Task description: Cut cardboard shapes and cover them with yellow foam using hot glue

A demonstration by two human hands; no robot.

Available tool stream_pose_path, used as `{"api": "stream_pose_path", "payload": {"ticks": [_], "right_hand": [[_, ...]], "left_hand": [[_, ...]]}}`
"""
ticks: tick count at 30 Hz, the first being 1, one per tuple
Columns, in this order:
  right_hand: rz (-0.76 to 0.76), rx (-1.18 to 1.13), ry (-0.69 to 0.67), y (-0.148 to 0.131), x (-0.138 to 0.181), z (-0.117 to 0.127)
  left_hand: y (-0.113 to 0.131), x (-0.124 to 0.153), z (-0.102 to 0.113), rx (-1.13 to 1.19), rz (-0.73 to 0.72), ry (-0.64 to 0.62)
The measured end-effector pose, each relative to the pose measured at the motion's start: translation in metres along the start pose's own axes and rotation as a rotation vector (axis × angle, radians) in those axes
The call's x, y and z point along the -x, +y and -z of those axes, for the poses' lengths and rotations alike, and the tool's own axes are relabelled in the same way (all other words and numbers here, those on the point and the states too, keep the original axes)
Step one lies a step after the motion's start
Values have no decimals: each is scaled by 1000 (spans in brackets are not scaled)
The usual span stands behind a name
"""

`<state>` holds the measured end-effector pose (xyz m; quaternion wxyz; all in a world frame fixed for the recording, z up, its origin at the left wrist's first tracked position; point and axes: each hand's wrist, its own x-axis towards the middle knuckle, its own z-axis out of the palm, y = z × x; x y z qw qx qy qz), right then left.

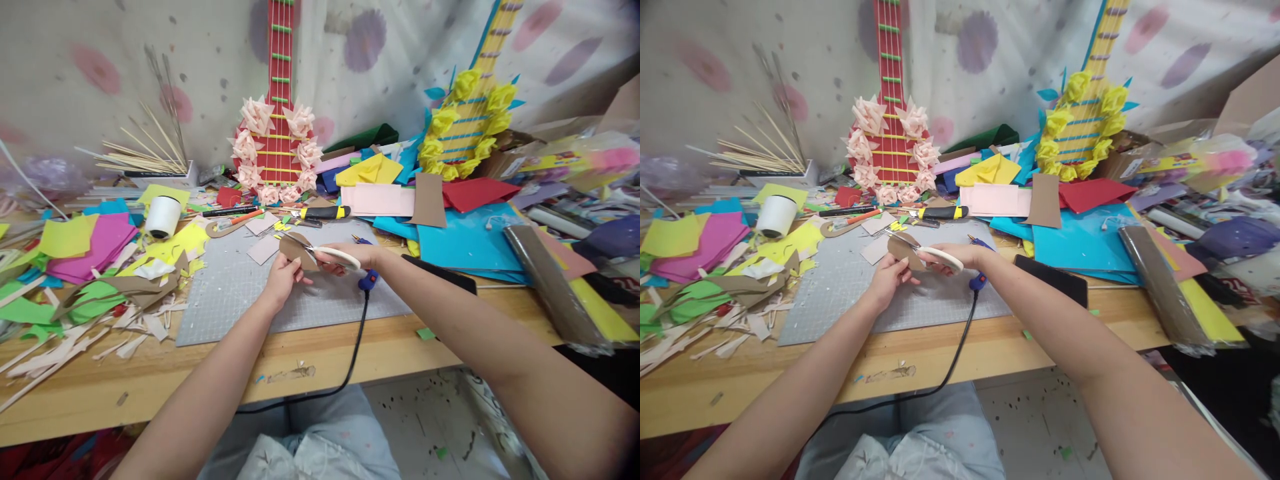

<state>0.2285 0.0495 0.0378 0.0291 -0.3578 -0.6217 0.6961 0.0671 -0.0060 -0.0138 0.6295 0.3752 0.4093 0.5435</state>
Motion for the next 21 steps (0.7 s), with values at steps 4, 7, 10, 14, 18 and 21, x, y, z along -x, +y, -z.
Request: {"api": "stream_pose_path", "payload": {"ticks": [4, 7, 10, 14, 18, 21], "right_hand": [[-30, 1, 42, -2, 0, 0], [-50, -23, 39, -3, -1, 1], [-57, -39, 37, -1, 0, 2], [-71, 8, 65, -1, 4, 4], [-69, 36, 57, -3, 12, 5], [-86, 35, 48, -3, 14, 6]], "left_hand": [[2, 0, 1, 2, -3, -9], [4, 0, 2, 1, -3, -10], [4, 1, 1, 0, 2, -13], [4, 1, 2, -10, 9, -42], [6, 1, 4, -23, 18, -67], [7, 0, 5, -24, 32, -77]]}}
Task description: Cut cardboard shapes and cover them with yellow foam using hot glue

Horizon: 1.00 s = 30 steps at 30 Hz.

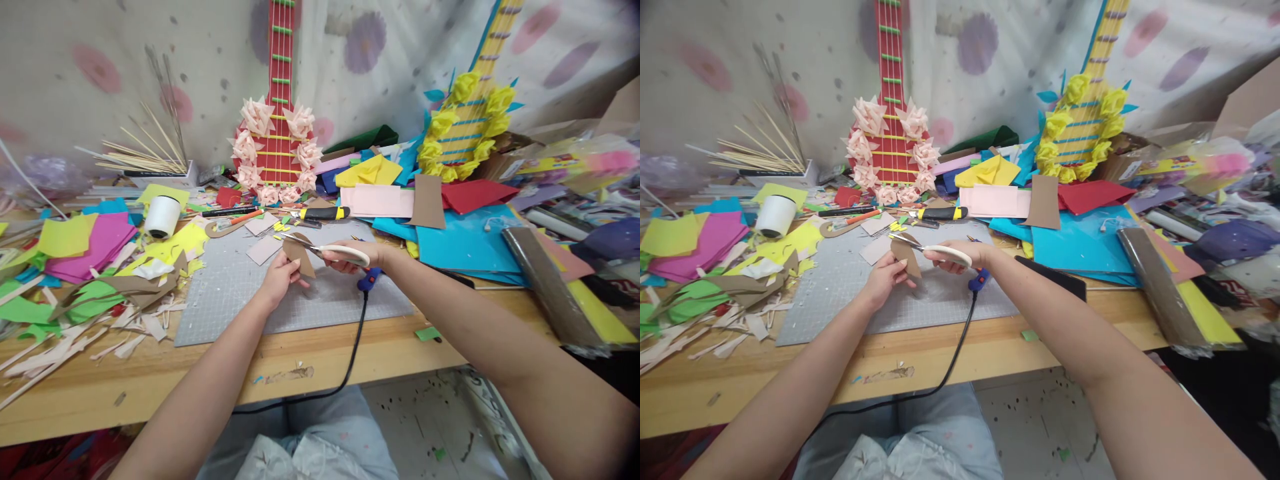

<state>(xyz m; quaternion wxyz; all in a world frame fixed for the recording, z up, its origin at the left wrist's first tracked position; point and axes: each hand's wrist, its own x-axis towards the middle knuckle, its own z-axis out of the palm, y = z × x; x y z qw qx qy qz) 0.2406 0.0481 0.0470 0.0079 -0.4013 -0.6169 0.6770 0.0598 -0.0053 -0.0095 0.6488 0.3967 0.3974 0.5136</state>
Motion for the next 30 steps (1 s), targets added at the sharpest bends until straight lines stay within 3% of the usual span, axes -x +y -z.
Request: {"api": "stream_pose_path", "payload": {"ticks": [30], "right_hand": [[-46, 52, -87, 3, 1, 12]], "left_hand": [[14, -4, 20, -86, 94, -151]]}}
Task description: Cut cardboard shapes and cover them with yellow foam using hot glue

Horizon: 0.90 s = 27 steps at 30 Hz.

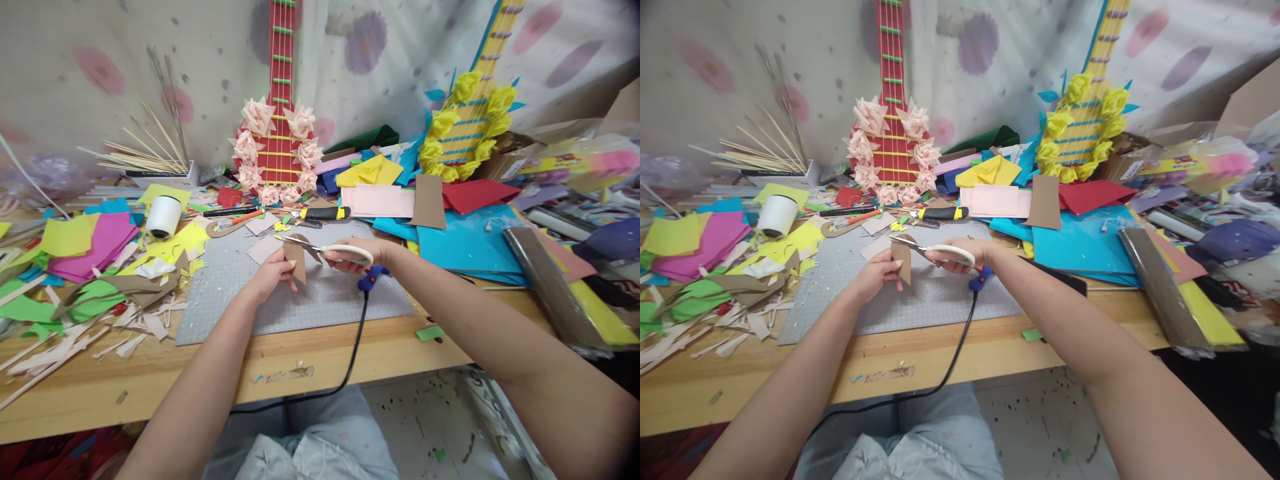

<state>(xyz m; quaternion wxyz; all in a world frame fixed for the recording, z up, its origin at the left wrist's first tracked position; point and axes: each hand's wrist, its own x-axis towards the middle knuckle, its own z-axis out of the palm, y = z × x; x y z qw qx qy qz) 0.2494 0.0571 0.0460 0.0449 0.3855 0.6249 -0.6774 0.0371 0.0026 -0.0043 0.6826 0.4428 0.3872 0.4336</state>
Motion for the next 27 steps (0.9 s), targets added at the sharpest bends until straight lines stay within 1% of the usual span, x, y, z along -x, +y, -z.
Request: {"api": "stream_pose_path", "payload": {"ticks": [5, 10, 15, 27], "right_hand": [[-8, -3, -73, -4, 1, 0], [11, -26, -142, -9, -7, 0], [12, -42, -139, -13, -13, 2], [-38, -17, -112, -19, -12, 3]], "left_hand": [[1, 0, 1, -40, 36, -12], [1, -1, -1, -64, 33, -2], [5, 0, 3, -59, 31, -10], [8, 0, 14, -83, 29, -66]]}}
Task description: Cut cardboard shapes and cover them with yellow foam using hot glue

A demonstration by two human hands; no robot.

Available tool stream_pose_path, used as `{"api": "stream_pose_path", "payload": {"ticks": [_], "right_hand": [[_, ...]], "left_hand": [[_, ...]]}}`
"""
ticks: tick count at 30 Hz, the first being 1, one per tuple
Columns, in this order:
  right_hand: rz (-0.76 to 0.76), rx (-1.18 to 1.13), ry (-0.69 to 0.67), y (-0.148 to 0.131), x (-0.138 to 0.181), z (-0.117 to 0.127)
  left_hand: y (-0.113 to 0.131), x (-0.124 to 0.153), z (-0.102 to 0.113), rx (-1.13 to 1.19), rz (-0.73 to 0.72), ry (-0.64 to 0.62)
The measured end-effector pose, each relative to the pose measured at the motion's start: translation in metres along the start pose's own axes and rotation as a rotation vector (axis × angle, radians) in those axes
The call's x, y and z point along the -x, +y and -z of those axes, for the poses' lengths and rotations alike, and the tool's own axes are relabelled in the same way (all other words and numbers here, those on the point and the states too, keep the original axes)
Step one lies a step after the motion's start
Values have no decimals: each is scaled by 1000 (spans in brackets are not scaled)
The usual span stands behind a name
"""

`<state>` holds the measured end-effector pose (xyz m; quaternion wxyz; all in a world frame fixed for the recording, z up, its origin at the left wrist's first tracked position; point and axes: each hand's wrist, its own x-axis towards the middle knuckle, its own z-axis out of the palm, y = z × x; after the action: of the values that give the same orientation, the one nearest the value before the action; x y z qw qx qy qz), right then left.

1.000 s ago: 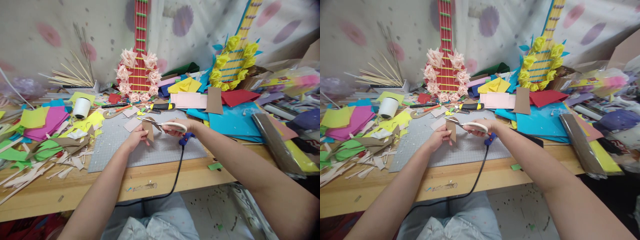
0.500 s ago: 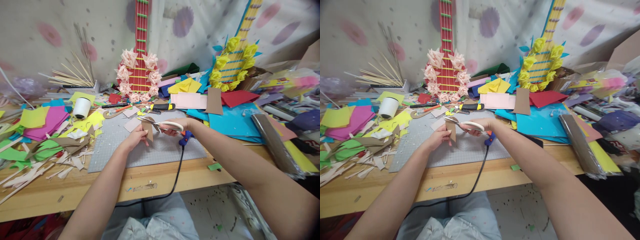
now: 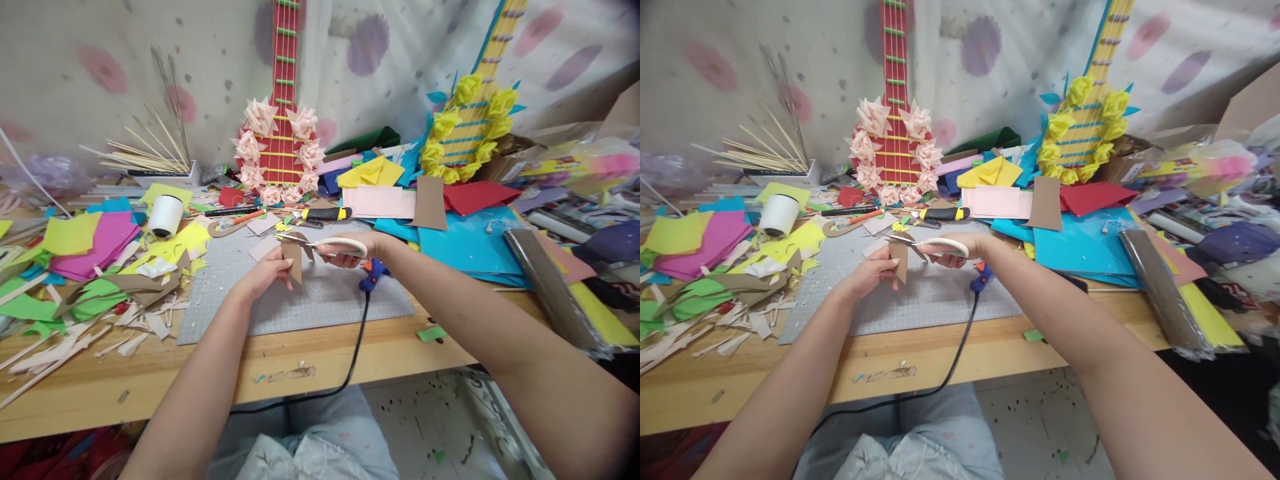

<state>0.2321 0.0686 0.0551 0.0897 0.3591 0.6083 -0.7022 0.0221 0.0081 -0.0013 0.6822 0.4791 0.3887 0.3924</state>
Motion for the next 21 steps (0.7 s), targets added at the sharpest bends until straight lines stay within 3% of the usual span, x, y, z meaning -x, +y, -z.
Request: {"api": "stream_pose_path", "payload": {"ticks": [14, 21], "right_hand": [[-55, 59, 53, -2, 8, 0], [-54, 44, -1, -1, 11, 5]], "left_hand": [[4, 3, 2, -30, 56, -40], [6, 4, 6, -27, 86, -65]]}}
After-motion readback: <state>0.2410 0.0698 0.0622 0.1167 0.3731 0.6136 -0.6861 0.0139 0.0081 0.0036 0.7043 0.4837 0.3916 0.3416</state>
